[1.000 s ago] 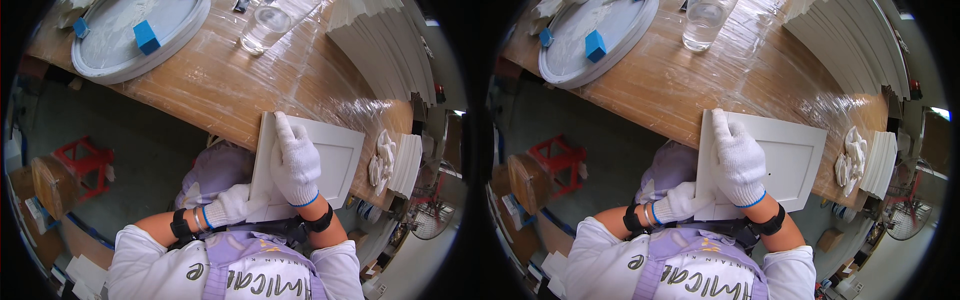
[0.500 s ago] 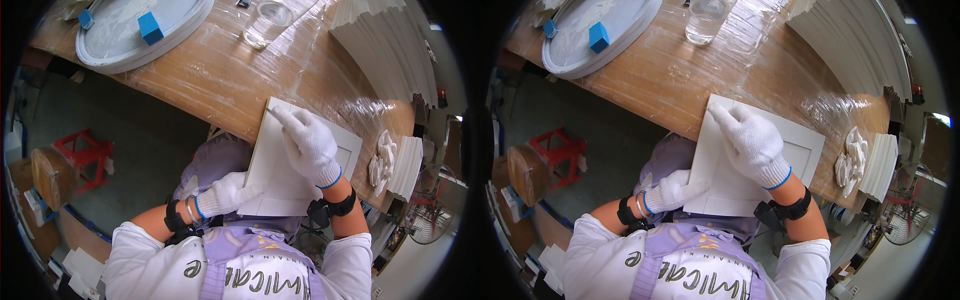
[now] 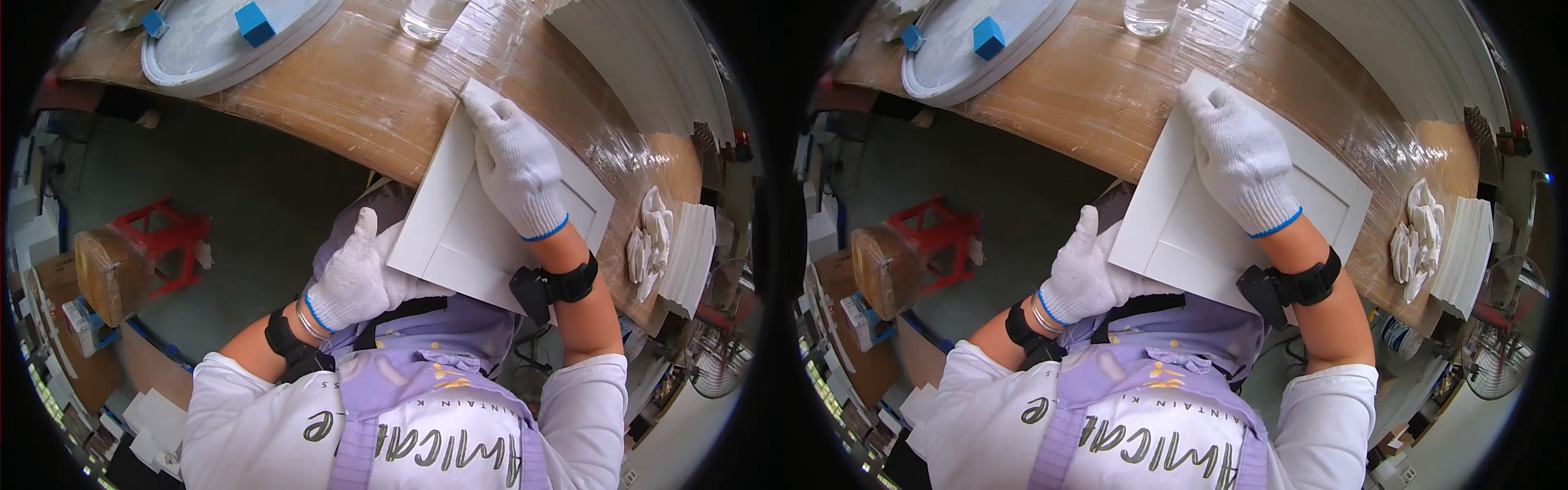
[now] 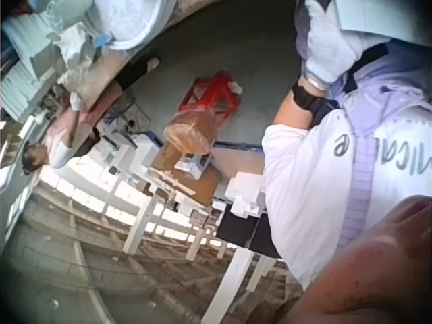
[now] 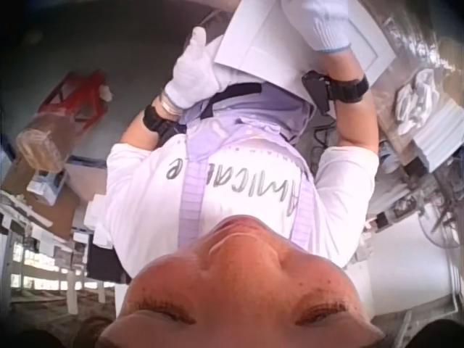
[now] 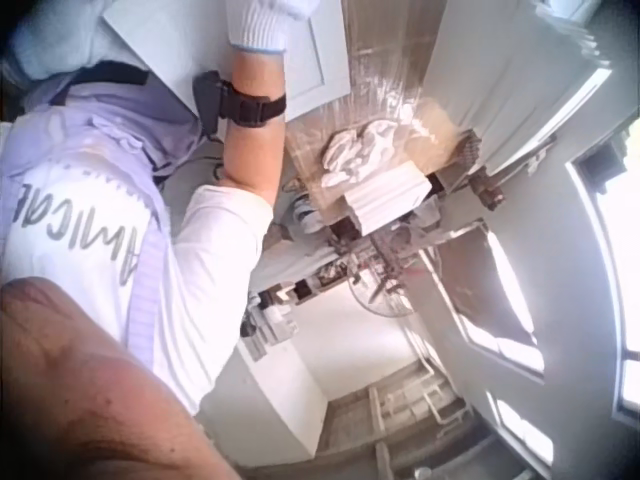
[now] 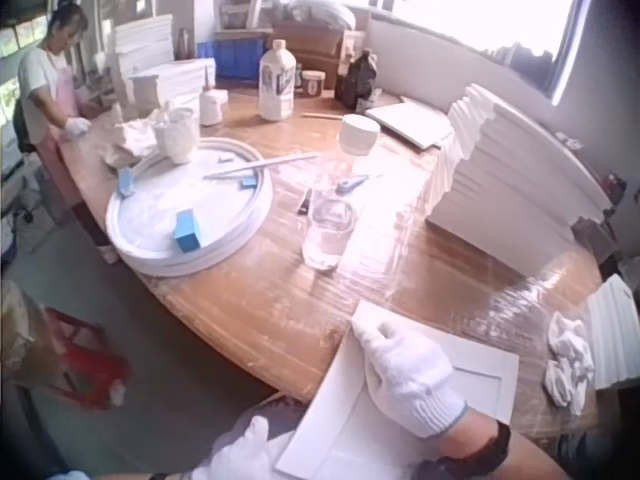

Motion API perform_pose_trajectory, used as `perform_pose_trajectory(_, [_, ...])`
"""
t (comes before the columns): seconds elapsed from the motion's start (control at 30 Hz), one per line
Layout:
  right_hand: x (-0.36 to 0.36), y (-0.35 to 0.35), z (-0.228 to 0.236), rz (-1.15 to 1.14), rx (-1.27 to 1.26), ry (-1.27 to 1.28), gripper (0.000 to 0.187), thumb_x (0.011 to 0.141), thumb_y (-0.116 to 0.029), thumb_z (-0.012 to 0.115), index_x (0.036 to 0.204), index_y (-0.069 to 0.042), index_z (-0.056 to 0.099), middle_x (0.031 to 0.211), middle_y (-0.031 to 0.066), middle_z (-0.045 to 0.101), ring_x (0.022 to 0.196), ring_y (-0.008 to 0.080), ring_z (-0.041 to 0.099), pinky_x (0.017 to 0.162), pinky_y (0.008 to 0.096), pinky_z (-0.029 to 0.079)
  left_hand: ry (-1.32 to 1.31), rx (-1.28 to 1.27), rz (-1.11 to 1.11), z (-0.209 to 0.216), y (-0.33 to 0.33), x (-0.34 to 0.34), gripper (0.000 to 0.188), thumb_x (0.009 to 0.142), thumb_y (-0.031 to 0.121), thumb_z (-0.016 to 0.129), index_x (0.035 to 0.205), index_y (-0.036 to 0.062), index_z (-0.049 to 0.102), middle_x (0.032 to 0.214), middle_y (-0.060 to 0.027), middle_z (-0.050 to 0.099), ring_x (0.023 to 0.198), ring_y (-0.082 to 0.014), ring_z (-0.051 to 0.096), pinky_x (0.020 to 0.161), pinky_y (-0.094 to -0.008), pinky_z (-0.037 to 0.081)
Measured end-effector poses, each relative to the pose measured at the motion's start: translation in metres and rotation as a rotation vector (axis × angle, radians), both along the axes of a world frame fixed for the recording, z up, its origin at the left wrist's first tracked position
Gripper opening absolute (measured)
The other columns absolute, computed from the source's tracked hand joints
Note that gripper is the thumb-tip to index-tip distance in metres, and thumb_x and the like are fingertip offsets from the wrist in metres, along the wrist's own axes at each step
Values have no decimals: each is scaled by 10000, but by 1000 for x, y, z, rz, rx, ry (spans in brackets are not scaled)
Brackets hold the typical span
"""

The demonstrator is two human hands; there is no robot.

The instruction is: The worker is cleaning and inspecting white furniture panels, using a scraper to remove burrs or residue and a cloth with liquid to wipe the surfaces.

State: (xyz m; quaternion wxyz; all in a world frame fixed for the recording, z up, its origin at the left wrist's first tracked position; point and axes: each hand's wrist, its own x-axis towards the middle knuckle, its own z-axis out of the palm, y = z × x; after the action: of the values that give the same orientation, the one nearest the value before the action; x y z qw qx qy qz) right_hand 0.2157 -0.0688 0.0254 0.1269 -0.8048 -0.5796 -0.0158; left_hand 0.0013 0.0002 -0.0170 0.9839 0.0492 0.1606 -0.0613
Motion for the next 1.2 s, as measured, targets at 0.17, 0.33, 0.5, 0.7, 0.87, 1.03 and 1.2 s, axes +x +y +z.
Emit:
perform_pose_trajectory(0.17, [-76,-49,17,563,-458,240,458,772,-163,603,1219,-263,585,809,68,581,719,272,622,612,388,513,-77,-8,58,-3,-3,-2,985,856,792,191,1521,69,111,1529,-202,234,1406,-375,259,1123,-544,257])
perform_pose_trajectory(0.33, [-58,-30,21,91,-179,166,513,789,-105,594,1292,-91,494,881,123,588,755,304,647,619,383,536,-126,-185,66,0,-2,-3,1032,811,835,115,1528,94,86,1535,-192,226,1397,-377,265,1137,-580,184])
perform_pose_trajectory(0.5, [-83,-52,18,347,-357,200,510,801,-104,590,1302,-117,495,904,123,600,750,299,644,606,385,529,-121,-169,89,-3,-5,-4,1055,792,853,130,1527,95,109,1528,-185,245,1397,-372,270,1132,-579,197])
perform_pose_trajectory(0.7, [-85,-54,19,347,-339,176,468,812,-106,573,1277,-134,533,867,117,591,785,296,639,626,382,523,-178,-256,96,-9,-4,-7,1076,777,869,174,1523,94,146,1518,-169,278,1373,-345,318,1123,-526,246])
perform_pose_trajectory(0.87, [-89,-59,25,182,-340,280,471,823,-88,557,1291,-142,525,852,101,594,744,274,648,599,388,526,-179,-196,90,-7,-6,-7,1077,777,868,195,1523,94,144,1515,-168,284,1363,-337,333,1122,-502,260])
perform_pose_trajectory(1.03, [-94,-62,24,444,-469,227,474,833,-93,553,1303,-139,510,866,97,609,724,276,651,587,382,527,-174,-220,76,-12,-4,-9,1080,776,869,204,1523,92,143,1510,-167,289,1360,-336,338,1122,-498,260])
perform_pose_trajectory(1.2, [-93,-68,15,394,-277,254,445,831,-101,552,1273,-148,532,833,91,594,706,276,637,578,379,516,-157,-199,74,-8,-4,-7,1083,770,873,206,1527,102,133,1512,-169,285,1358,-338,339,1121,-484,265])
